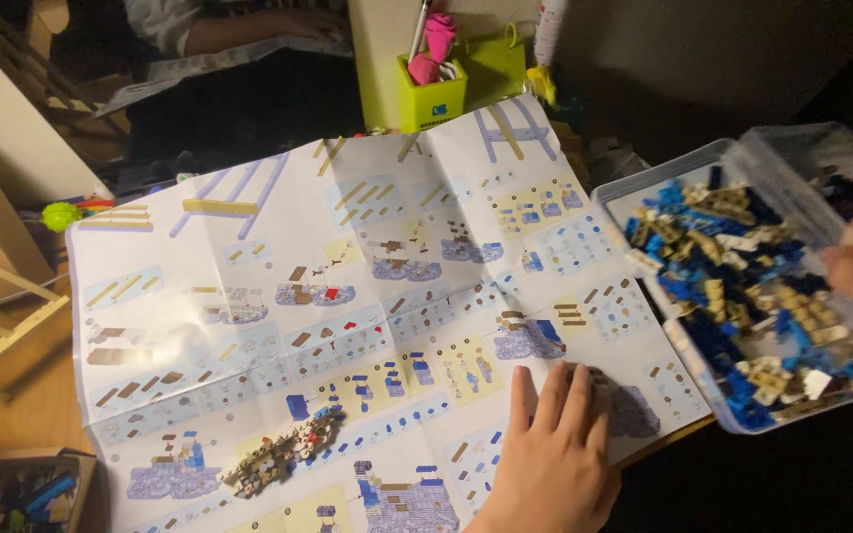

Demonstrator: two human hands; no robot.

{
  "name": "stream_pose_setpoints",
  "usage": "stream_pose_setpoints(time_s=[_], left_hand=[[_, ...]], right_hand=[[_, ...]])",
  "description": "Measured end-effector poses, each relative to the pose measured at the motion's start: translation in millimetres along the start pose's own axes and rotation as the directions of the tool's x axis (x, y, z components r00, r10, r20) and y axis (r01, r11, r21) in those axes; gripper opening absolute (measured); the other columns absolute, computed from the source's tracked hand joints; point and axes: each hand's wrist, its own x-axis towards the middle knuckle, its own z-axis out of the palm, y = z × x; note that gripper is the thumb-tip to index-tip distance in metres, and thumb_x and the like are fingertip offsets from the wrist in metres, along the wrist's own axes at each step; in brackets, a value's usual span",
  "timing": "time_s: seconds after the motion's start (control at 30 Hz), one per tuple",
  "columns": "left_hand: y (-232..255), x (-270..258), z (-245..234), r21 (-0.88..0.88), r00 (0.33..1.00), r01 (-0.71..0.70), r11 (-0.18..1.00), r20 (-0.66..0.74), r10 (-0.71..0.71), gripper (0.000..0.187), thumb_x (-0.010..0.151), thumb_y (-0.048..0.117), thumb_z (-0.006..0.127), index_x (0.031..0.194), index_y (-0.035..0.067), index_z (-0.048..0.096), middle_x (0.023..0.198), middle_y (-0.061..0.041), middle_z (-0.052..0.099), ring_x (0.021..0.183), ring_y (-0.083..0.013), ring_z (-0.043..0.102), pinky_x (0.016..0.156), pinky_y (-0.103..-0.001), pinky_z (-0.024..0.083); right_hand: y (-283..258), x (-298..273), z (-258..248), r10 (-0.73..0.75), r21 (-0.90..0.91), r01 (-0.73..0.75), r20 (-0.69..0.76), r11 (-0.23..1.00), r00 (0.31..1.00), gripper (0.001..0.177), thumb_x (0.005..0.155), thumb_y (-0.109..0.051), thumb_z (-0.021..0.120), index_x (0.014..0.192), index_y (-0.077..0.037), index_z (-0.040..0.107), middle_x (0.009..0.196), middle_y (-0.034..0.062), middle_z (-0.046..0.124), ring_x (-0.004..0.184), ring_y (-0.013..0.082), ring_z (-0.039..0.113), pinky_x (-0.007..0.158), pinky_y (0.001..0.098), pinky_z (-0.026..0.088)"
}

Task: Assembling a miniature building block model by following instructions and picking pieces from a tray.

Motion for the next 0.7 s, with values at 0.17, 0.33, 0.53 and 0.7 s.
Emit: stream_pose_setpoints(time_s=[0.17,0.33,0.53,0.7], left_hand=[[-4.7,-10.9,8.2,-0.038,0.989,0.009,0.999,0.149,-0.003,0.068,0.088,0.05,0.04,0.128,-0.004,0.051,0.147,-0.028,0.036,0.139,-0.0476,0.026,0.112,-0.064,0.015],[-2.3,-39.3,21.5,-0.036,0.982,0.001,0.999,0.19,0.006,0.084,0.089,0.056,0.037,0.15,-0.002,0.041,0.137,-0.02,0.048,0.121,-0.0382,0.049,0.104,-0.052,0.03],[4.7,-67.4,2.4,-0.257,0.953,0.03,0.966,-0.283,-0.105,0.024,0.105,0.014,0.063,0.12,-0.004,0.064,0.11,-0.018,0.07,0.103,-0.0257,0.066,0.095,-0.042,0.052],[-8.6,-86.0,10.7,-0.167,0.95,0.059,0.984,-0.293,-0.106,0.025,0.103,0.022,0.067,0.12,0.003,0.068,0.111,-0.012,0.073,0.105,-0.0184,0.069,0.092,-0.041,0.054]], right_hand=[[-175.5,-33.3,-35.4,-0.254,0.198,0.247,0.011,0.949,0.967,0.028,0.072,-0.018,0.075,0.05,-0.005,0.064,0.033,0.0044,0.034,0.035,0.0126,0.024,0.044,0.0289,0.021],[-229.5,-49.8,3.0,-0.315,0.12,0.308,0.041,0.944,0.948,0.03,0.071,-0.03,0.074,0.048,-0.016,0.062,0.034,-0.0007,0.039,0.036,0.0113,0.033,0.045,0.0315,0.026],[-243.7,-64.2,54.7,-0.246,0.23,0.213,0.129,0.95,0.961,0.028,0.07,-0.023,0.071,0.049,-0.013,0.056,0.042,-0.0013,0.043,0.044,0.0123,0.038,0.048,0.0331,0.031],[-238.5,-71.4,72.8,-0.233,0.163,0.212,0.121,0.964,0.965,0.026,0.07,-0.028,0.072,0.052,-0.015,0.057,0.047,-0.0006,0.05,0.051,0.0149,0.047,0.054,0.0331,0.038]])
